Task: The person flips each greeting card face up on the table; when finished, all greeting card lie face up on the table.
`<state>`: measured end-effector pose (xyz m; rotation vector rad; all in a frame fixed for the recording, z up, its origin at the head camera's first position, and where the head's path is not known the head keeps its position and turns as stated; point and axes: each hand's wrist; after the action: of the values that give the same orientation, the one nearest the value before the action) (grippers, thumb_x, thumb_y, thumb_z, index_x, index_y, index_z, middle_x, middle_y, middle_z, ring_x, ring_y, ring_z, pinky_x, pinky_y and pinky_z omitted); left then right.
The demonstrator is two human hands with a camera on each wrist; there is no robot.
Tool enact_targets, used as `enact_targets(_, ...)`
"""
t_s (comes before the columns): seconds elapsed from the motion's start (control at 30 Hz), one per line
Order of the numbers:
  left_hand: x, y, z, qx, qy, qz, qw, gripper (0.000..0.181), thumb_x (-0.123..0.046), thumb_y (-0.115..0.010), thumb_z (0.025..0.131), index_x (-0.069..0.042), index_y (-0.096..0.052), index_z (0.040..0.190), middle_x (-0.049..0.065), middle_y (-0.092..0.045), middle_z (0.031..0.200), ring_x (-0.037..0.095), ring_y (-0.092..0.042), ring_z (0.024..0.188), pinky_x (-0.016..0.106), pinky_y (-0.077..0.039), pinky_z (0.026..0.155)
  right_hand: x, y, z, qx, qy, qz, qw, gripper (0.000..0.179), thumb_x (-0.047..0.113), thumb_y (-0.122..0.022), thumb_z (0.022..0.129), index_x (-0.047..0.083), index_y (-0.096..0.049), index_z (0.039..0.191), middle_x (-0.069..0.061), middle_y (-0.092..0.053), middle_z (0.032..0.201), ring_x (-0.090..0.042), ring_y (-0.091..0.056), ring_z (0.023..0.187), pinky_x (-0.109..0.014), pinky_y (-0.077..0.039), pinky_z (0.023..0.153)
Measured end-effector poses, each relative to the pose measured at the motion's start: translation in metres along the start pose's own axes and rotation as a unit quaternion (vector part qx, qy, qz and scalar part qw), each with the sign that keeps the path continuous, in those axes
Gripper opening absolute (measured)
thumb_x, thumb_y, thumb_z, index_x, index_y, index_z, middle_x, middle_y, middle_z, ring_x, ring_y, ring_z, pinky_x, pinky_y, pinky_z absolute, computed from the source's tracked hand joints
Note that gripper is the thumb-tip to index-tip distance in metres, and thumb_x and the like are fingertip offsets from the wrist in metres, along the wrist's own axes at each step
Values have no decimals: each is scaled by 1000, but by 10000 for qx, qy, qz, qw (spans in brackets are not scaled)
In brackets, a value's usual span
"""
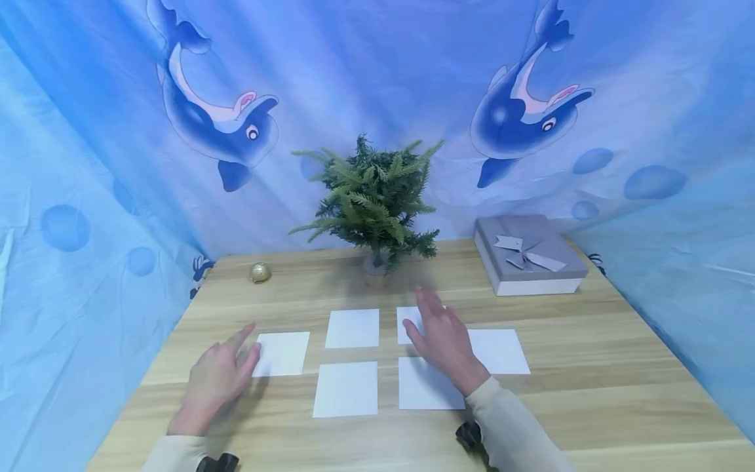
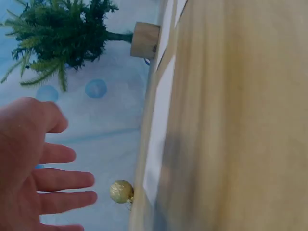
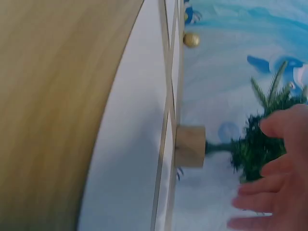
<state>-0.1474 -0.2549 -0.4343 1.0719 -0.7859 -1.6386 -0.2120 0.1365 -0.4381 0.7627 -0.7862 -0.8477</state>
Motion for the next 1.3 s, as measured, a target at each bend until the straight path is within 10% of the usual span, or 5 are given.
enact_targets(0.17,7,-1,-4,-505,144,-382,9979,36,-22,-61,93,-1,-66,122,25,-70,104,45,-66,91,59,-55,71,18,-4,12,-124,-91,332,9993,39,29,-63,92,6,-65,124,-7,-74,83,-23,-60,52,-33,-41,39)
enact_targets(0.4,14,1,-5,7,718,-539,9960,39,-21,-57,95,0,-62,127,26,-64,121,45,-61,108,59,-51,87,40,-20,25,393,-265,1020,9937,32,23,-62,90,6,-66,117,1,-72,81,-15,-64,62,-34,-51,52)
enact_targets(0.57,13,4,-3,686,1179,-636,9886,43,-23,-52,97,1,-56,132,30,-59,126,49,-55,116,61,-46,94,66,-31,29,1441,-265,1991,9690,29,24,-64,92,3,-64,113,9,-65,75,-4,-57,62,-28,-50,61)
enact_targets(1.03,12,-11,-5,504,1296,-1298,9817,33,-10,-58,94,8,-61,122,26,-68,109,38,-67,99,49,-54,88,119,-68,27,2134,596,2719,9365,23,12,-61,90,-3,-65,108,1,-64,87,-9,-59,78,-23,-51,71)
enact_targets(1.3,13,-15,-7,846,1278,-1123,9818,36,-13,-59,93,8,-60,123,30,-63,117,44,-60,110,54,-49,95,136,-81,23,2533,382,2978,9196,26,11,-62,91,0,-63,114,-3,-68,95,-12,-63,86,-23,-52,75)
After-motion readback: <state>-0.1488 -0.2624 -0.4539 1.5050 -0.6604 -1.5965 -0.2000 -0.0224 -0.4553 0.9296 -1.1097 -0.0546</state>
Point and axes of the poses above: each hand's wrist, its own z-axis towards the middle knuckle, its own y-axis out of the back of the hand, x = y × z
